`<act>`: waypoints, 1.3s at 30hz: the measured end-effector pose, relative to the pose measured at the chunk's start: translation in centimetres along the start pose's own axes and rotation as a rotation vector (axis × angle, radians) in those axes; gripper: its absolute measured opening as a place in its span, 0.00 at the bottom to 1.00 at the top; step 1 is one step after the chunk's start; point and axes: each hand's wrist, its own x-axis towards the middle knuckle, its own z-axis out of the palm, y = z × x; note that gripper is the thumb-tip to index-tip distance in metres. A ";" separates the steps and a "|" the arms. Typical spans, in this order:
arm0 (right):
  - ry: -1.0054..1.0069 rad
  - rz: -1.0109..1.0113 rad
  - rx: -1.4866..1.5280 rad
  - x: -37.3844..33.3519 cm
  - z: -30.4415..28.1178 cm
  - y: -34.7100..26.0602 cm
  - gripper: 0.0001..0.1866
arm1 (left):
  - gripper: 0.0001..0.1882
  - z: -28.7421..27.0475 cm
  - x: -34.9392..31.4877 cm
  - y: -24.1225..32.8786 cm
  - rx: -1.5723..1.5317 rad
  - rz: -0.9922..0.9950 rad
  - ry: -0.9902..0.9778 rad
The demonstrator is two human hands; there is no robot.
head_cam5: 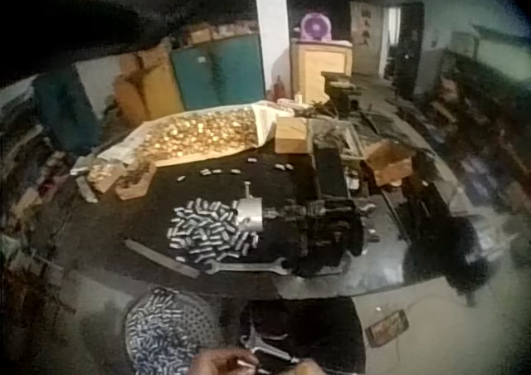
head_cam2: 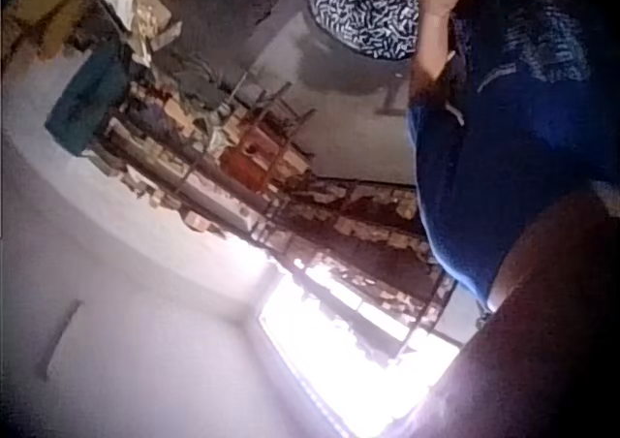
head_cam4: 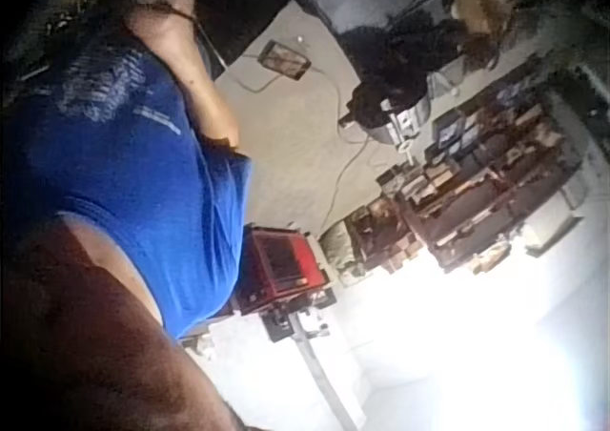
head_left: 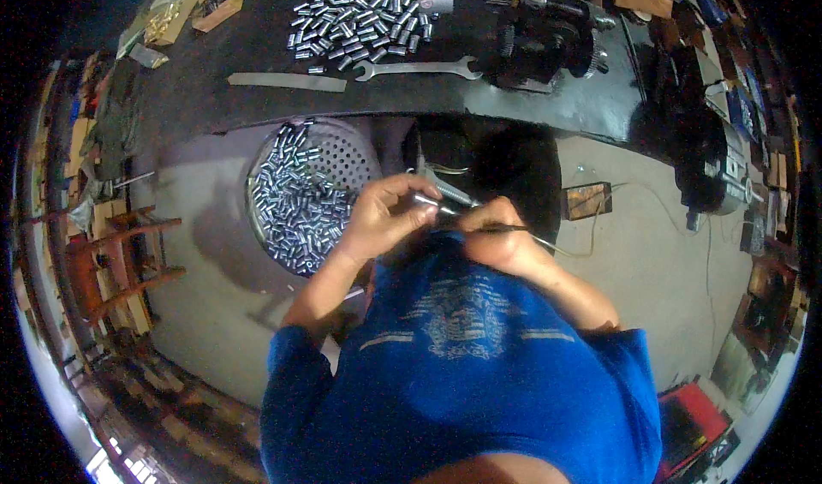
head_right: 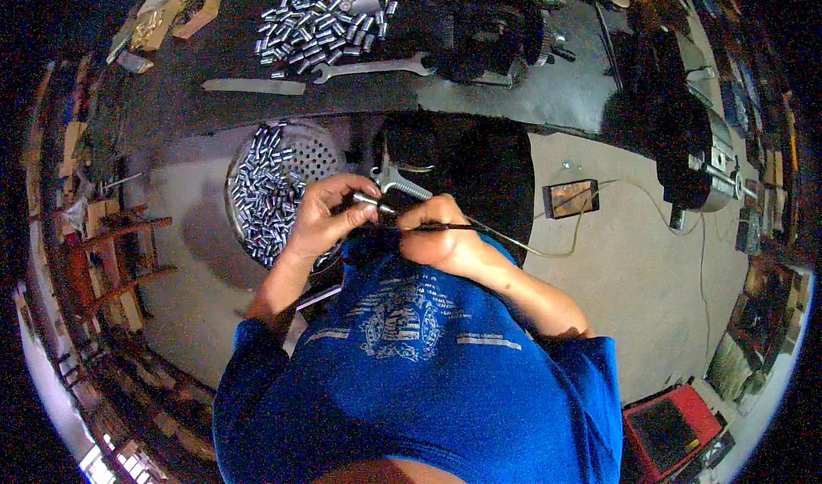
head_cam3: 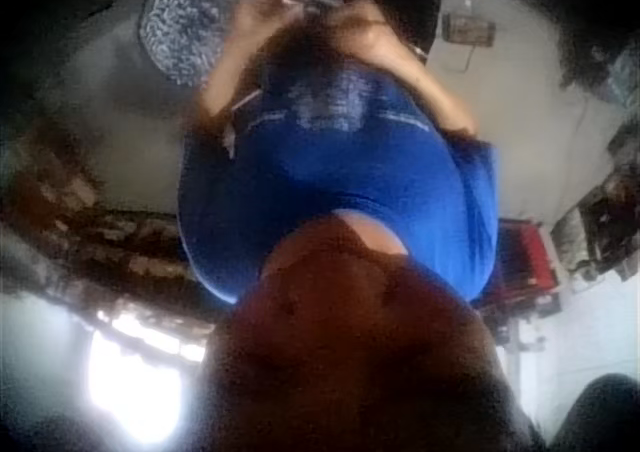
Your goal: The person repeatedly picks up small metal cylinders from a perforated basket, places them into a handheld tool, and then deposits them onto a workbench. This cycle continues throughout the clip, with the person handling the cylinders one at a time.
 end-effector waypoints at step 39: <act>0.293 -0.332 -0.394 -0.8 -1.3 -3.2 0.11 | 0.13 -8.6 14.3 3.6 1.275 0.339 0.457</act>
